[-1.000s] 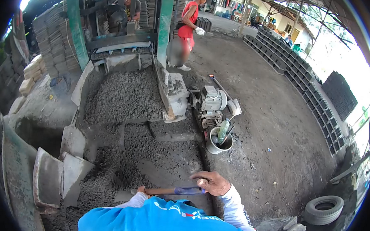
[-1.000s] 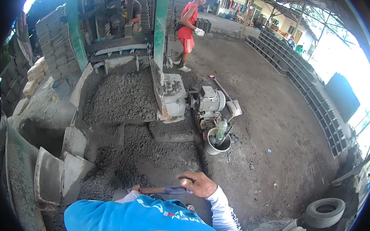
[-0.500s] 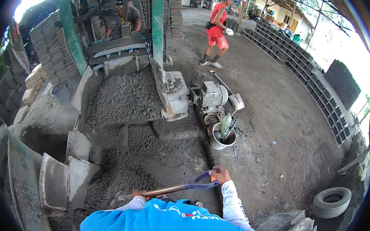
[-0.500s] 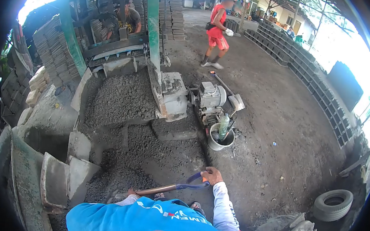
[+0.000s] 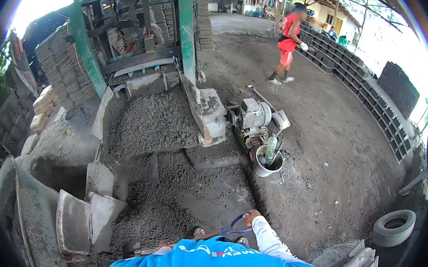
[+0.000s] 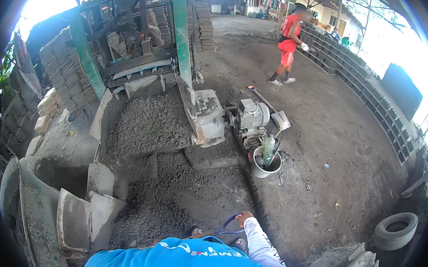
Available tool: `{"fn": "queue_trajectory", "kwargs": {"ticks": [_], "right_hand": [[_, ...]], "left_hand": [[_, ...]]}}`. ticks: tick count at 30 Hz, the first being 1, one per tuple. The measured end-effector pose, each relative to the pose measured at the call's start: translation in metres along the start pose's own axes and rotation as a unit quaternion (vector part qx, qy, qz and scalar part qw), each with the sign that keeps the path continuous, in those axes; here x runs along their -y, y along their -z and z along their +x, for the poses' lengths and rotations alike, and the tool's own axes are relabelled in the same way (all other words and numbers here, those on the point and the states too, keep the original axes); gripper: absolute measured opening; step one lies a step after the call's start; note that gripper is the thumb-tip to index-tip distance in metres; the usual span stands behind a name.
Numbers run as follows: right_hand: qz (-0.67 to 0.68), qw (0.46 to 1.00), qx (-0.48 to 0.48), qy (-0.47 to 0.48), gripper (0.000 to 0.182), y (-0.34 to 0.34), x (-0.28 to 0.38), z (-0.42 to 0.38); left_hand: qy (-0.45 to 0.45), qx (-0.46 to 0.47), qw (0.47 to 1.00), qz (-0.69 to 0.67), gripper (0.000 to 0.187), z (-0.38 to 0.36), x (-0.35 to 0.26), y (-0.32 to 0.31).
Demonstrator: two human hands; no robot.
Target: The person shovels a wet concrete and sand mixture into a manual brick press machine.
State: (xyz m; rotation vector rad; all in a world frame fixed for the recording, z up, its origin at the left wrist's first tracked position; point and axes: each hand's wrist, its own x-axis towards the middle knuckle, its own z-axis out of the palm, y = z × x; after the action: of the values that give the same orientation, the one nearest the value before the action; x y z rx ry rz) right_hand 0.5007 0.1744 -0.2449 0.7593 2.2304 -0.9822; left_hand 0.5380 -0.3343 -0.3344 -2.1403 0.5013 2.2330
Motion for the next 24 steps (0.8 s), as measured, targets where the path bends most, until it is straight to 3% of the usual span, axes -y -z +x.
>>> {"fn": "queue_trajectory", "kwargs": {"ticks": [1, 2, 3, 4, 6, 8, 11, 13, 16, 19, 20, 24], "right_hand": [[0.023, 0.998, 0.030, -0.047, 0.042, -0.010, -0.005, 0.015], [-0.058, 0.998, -0.007, -0.023, 0.046, -0.019, -0.003, 0.020], [-0.194, 0.979, 0.002, 0.069, 0.046, -0.022, -0.004, 0.021], [-0.326, 0.932, 0.012, 0.159, 0.046, -0.024, -0.005, 0.024], [-0.561, 0.760, 0.034, 0.326, 0.047, -0.025, -0.005, 0.028], [-0.360, 0.906, 0.038, 0.219, 0.046, -0.032, -0.006, 0.024], [-0.101, 0.992, 0.037, 0.068, 0.043, -0.039, -0.006, 0.016], [0.047, 0.998, 0.030, -0.025, 0.040, -0.037, -0.010, 0.011], [0.028, 0.997, 0.066, -0.040, 0.037, -0.017, -0.011, -0.012], [0.157, 0.983, 0.048, -0.076, 0.034, 0.005, -0.013, -0.042], [0.172, 0.979, 0.078, -0.073, 0.040, 0.011, -0.028, -0.033], [0.185, 0.979, -0.005, -0.081, 0.044, 0.040, -0.056, -0.065]], "left_hand": [[-0.003, -0.005, 1.000, -0.004, 0.026, -0.001, -0.003, 0.001], [-0.005, -0.009, 1.000, -0.008, 0.026, -0.002, -0.005, 0.002], [-0.008, -0.012, 1.000, -0.013, 0.026, 0.001, -0.008, 0.003], [-0.010, -0.015, 1.000, -0.019, 0.026, 0.003, -0.010, 0.003], [-0.011, -0.020, 0.999, -0.032, 0.026, 0.004, -0.014, 0.005], [-0.015, -0.025, 0.999, -0.046, 0.025, 0.002, -0.015, 0.008], [-0.019, -0.026, 0.998, -0.062, 0.025, -0.001, -0.016, 0.014], [-0.024, -0.020, 0.997, -0.073, 0.025, -0.002, -0.014, 0.016], [-0.021, 0.000, 0.996, -0.084, 0.025, -0.005, -0.005, 0.018], [0.008, 0.056, 0.996, -0.072, 0.029, -0.022, 0.007, 0.010], [-0.003, 0.064, 0.996, -0.062, 0.030, -0.065, 0.014, -0.002], [0.000, 0.187, 0.982, -0.007, 0.032, -0.142, 0.037, -0.035]]}}
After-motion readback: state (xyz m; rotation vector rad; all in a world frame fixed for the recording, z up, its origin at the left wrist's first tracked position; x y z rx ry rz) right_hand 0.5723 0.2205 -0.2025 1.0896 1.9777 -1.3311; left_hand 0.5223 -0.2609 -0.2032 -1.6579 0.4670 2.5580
